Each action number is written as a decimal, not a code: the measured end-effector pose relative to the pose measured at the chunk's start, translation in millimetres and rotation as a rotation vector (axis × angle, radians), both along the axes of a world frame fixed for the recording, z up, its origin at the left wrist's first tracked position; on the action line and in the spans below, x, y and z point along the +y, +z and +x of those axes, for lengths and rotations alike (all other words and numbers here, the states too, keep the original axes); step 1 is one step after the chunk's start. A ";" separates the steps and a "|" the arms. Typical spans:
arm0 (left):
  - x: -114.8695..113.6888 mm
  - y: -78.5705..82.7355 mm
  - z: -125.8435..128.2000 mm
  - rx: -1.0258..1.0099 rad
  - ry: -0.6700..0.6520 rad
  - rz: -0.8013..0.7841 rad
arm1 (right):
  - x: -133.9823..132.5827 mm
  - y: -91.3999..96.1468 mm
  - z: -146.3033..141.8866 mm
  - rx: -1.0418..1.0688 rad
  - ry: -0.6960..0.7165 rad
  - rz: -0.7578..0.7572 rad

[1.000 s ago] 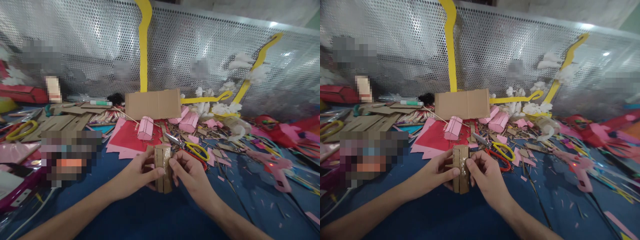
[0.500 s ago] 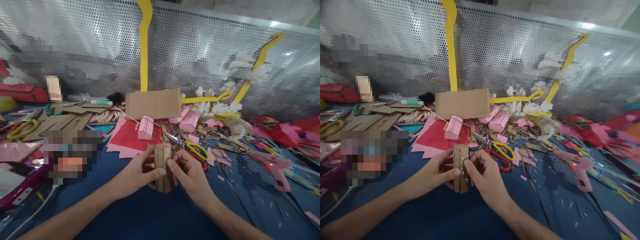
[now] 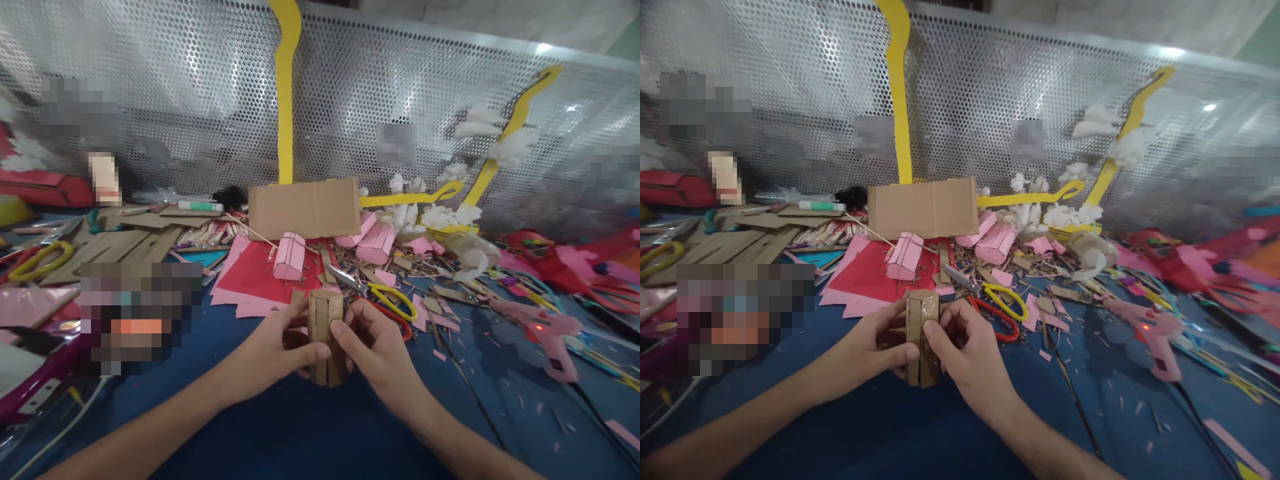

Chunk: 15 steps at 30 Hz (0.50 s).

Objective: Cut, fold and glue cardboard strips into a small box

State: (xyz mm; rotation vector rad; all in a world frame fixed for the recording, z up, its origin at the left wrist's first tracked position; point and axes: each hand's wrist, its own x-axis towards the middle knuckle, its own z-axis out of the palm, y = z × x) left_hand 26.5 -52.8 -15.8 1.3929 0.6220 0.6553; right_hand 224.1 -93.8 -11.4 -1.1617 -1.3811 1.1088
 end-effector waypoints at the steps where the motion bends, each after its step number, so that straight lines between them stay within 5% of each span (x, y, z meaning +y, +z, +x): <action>1: 0.3 0.2 -0.7 -0.017 -0.022 -0.004 | 0.6 -0.3 0.5 -0.003 -0.006 0.004; 7: 2.1 1.6 -3.0 -0.059 -0.108 -0.055 | 2.1 -1.9 3.3 -0.023 -0.014 0.028; 15: 4.7 0.1 1.9 -0.059 0.059 -0.077 | 0.4 -0.9 -0.2 -0.153 -0.070 0.149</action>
